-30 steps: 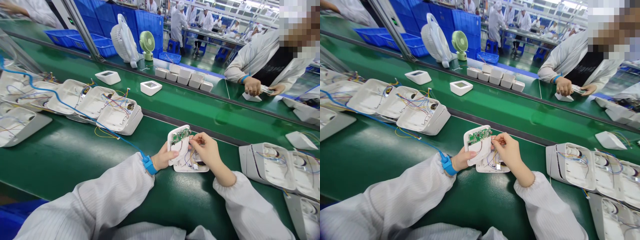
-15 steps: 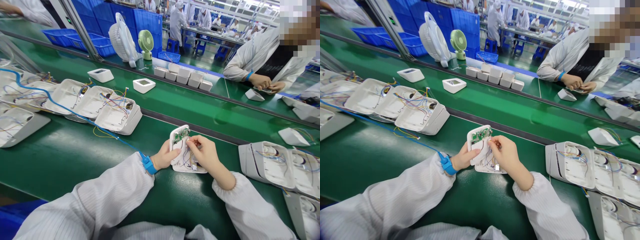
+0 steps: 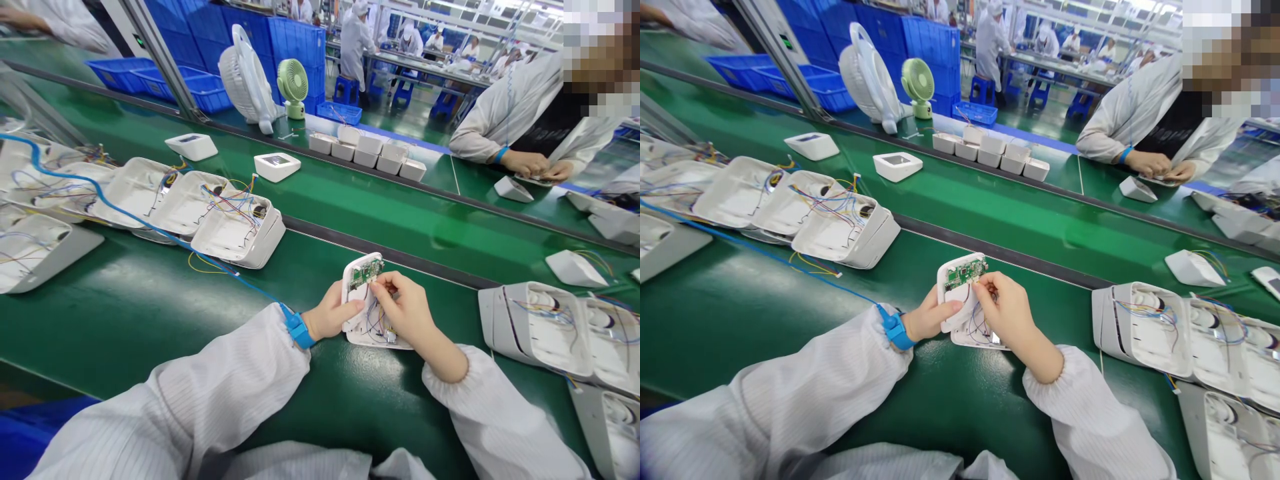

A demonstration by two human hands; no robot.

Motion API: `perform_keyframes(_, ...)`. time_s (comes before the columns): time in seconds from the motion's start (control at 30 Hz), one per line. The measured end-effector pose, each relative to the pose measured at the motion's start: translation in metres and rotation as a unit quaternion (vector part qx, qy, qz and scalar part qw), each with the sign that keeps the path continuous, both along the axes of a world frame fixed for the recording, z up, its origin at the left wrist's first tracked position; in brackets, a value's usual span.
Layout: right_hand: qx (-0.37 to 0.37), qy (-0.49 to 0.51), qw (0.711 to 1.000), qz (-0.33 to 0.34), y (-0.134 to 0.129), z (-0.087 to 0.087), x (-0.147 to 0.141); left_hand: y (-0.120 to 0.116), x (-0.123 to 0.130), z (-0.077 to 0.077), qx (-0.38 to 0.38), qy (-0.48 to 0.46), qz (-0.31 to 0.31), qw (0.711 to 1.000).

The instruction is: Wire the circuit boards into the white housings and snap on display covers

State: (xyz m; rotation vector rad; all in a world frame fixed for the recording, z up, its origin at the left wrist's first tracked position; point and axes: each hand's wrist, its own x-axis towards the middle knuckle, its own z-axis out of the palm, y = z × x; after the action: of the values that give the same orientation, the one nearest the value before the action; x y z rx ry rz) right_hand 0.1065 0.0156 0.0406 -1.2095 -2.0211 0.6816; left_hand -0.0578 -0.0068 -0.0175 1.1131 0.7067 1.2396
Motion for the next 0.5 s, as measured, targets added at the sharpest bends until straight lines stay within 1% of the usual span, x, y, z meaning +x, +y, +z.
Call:
perform_keyframes(0.23, -0.019, 0.000, 1.000, 0.007, 0.0010, -0.0002, 0.0000, -0.0001, -0.0004, -0.0002, 0.000, 0.010, -0.002, 1.000)
perform_keyframes(0.37, -0.014, -0.014, 1.000, 0.013, 0.0011, 0.0010, -0.0001, -0.0012, -0.0005, -0.0015, 0.001, 0.017, 0.002, 1.000)
perform_keyframes(0.5, -0.016, -0.008, 1.000, 0.017, 0.0011, 0.0009, 0.0003, -0.0010, -0.0007, -0.0026, 0.010, 0.036, 0.007, 0.999)
